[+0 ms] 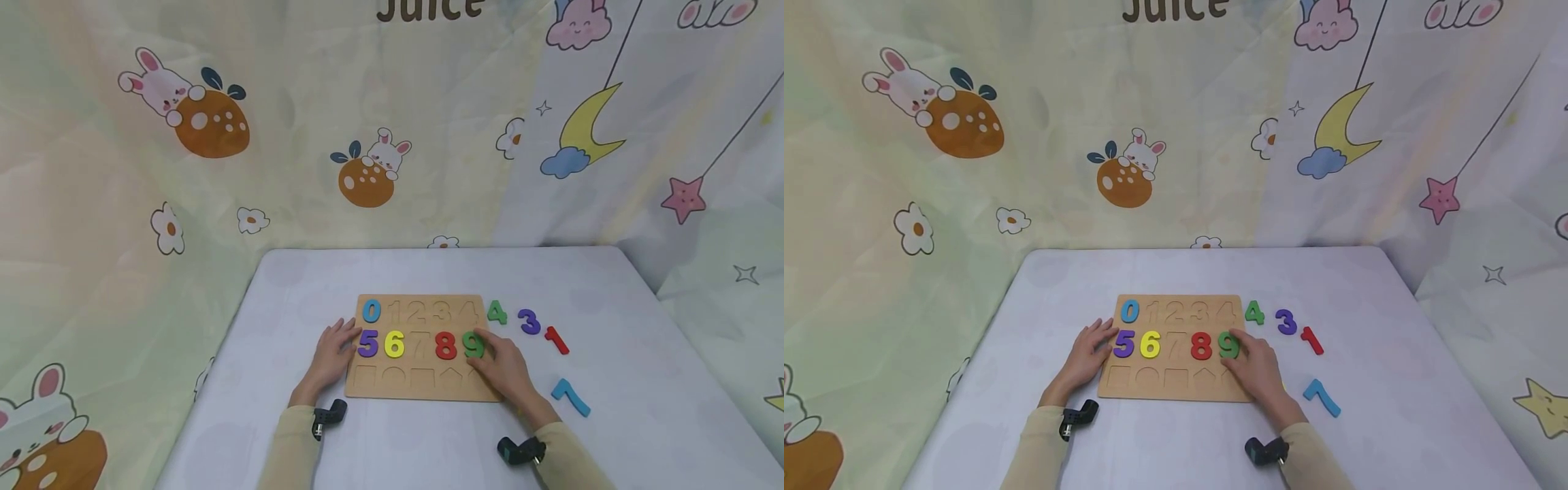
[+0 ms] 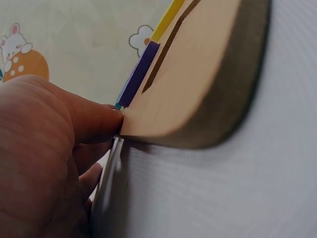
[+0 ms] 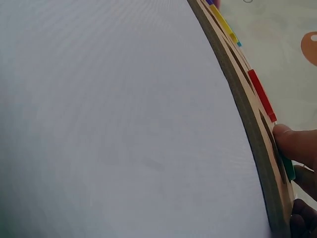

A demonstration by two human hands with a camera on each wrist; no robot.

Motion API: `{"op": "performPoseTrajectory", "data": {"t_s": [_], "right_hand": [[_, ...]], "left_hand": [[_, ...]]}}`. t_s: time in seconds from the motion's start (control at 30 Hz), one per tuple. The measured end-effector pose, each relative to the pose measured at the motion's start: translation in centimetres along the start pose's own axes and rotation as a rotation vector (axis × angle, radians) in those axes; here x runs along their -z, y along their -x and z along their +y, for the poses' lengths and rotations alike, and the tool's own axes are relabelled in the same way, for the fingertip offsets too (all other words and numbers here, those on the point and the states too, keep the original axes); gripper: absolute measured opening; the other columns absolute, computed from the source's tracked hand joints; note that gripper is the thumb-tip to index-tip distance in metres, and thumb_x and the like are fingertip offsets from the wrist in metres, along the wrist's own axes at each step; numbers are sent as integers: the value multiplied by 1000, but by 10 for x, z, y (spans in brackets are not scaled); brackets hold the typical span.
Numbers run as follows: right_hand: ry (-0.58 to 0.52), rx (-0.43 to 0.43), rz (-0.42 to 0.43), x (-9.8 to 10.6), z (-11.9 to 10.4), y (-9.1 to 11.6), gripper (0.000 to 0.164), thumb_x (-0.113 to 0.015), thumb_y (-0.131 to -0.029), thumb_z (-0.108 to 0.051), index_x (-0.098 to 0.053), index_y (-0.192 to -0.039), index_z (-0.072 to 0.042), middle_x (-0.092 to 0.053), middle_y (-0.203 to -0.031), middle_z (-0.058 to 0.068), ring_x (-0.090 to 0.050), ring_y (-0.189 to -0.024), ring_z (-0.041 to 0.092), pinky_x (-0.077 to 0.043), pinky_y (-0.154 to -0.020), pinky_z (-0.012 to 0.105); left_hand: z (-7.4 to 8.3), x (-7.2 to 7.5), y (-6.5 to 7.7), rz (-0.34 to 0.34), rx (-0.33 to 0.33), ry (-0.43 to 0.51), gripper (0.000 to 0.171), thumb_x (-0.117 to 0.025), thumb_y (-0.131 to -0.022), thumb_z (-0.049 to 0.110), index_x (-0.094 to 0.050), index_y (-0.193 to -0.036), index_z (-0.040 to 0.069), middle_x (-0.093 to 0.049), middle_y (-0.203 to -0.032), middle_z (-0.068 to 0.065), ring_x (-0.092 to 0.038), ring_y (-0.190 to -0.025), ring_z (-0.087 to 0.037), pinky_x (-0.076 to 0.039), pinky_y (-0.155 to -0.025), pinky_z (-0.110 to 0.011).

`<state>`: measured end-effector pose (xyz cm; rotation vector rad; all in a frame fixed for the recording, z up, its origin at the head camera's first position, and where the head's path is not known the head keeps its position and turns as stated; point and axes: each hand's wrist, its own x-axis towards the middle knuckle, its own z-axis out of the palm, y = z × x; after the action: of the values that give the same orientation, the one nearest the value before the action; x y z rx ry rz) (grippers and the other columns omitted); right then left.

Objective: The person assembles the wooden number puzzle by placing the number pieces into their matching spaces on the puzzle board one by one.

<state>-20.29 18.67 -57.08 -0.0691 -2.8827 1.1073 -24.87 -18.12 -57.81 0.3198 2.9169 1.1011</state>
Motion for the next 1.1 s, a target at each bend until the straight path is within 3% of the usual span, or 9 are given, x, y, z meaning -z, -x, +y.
{"op": "performPoseTrajectory", "data": {"t_s": [0.27, 0.43, 0.6, 0.8, 1.1], "right_hand": [[-43, -21, -30, 6, -2, 2, 67, -75, -86, -24, -46, -145, -11, -47, -146, 15, -41, -135, 37, -35, -112, 58], [-67, -38, -29, 16, -1, 4, 61, -67, -91, -30, -45, -145, -15, -51, -143, 14, -50, -126, 37, -48, -102, 55], [-34, -22, 51, 31, 9, -1, 55, -65, -93, -26, -47, -143, -14, -57, -133, 15, -58, -108, 33, -56, -88, 51], [23, 1, 131, 49, 22, -13, 53, -67, -92, -19, -49, -141, -10, -58, -127, 18, -59, -104, 34, -57, -86, 51], [57, 35, 64, 59, 30, -33, 57, -66, -91, -13, -45, -143, -6, -58, -127, 25, -58, -110, 39, -53, -91, 55]], "left_hand": [[-1, 0, 1, 5, -13, -7, 38, -57, -96, 10, -59, -134, 11, -41, -153, -4, -22, -148, -27, -6, -124, -47], [-1, 0, 0, 5, -10, -4, 39, -57, -96, 10, -58, -135, 12, -41, -153, -3, -22, -148, -27, -6, -124, -46], [-2, 0, 0, 8, -21, 14, 39, -57, -96, 10, -58, -135, 12, -41, -153, -3, -22, -148, -27, -6, -124, -46], [-1, 3, -3, 20, -30, 22, 38, -57, -96, 10, -59, -134, 11, -41, -153, -3, -22, -148, -27, -6, -124, -46], [-5, -1, 0, 13, -27, 20, 38, -58, -95, 10, -59, -134, 12, -41, -153, -3, -23, -147, -28, -8, -124, -49]]}}
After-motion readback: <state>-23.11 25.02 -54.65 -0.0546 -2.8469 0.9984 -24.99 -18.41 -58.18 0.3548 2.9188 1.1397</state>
